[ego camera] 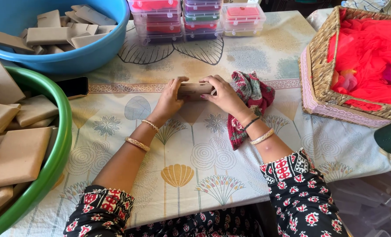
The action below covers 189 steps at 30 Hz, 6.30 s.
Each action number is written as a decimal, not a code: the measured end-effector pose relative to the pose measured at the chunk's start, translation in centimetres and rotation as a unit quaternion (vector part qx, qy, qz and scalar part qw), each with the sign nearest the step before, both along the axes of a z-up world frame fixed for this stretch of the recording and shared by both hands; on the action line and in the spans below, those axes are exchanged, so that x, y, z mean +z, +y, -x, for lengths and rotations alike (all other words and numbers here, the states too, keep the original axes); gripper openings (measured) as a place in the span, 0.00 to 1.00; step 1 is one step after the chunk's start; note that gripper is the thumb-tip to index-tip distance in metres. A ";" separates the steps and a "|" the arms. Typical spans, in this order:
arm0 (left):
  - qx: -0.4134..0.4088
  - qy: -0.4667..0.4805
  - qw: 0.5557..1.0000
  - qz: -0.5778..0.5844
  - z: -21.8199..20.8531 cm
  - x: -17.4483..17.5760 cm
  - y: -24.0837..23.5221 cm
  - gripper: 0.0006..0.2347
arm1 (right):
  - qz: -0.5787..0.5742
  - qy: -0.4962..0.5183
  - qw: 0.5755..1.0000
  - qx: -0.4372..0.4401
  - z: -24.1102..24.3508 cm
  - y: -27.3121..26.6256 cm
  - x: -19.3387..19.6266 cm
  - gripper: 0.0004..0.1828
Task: The recorder wraps small brown bars of soap in thin red decorative fabric.
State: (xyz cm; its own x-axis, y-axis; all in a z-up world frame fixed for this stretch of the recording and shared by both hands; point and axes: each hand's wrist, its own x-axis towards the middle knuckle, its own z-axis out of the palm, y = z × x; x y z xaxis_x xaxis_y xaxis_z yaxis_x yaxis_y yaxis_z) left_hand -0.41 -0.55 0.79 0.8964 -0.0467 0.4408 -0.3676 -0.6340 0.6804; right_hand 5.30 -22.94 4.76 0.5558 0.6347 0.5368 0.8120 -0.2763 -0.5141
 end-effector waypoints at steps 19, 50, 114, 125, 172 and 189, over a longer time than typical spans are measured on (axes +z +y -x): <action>0.011 0.010 0.998 0.056 0.2 0.5 -0.9 0.26 | 0.018 0.068 0.997 -0.023 -1.6 0.2 -2.6 0.24; -0.046 0.080 0.980 0.176 0.2 0.0 -1.1 0.16 | -0.074 -0.091 0.993 -0.018 1.9 -0.1 3.7 0.17; -0.005 0.207 0.944 0.256 -1.0 0.0 1.3 0.18 | 0.354 -0.121 0.819 -0.435 -7.6 -17.4 0.6 0.18; 0.092 0.036 0.994 -0.049 -0.6 -1.5 0.9 0.16 | 0.321 -0.025 0.869 -0.376 -11.4 -19.7 -4.8 0.08; 0.103 0.022 0.994 0.014 -2.8 -6.2 1.2 0.14 | -0.300 0.175 0.938 0.021 8.0 -26.3 2.8 0.07; 0.100 0.035 0.994 -0.009 -2.0 -5.0 1.5 0.14 | -0.218 0.061 0.974 -0.010 9.7 -28.3 14.8 0.07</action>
State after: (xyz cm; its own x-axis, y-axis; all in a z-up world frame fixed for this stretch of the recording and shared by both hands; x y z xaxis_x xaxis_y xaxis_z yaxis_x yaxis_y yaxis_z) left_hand 1.61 0.93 -4.21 0.9173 0.1282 0.3770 -0.1847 -0.7018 0.6881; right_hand -4.37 -51.28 19.56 0.6419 0.3498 0.6823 0.7344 -0.0246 -0.6783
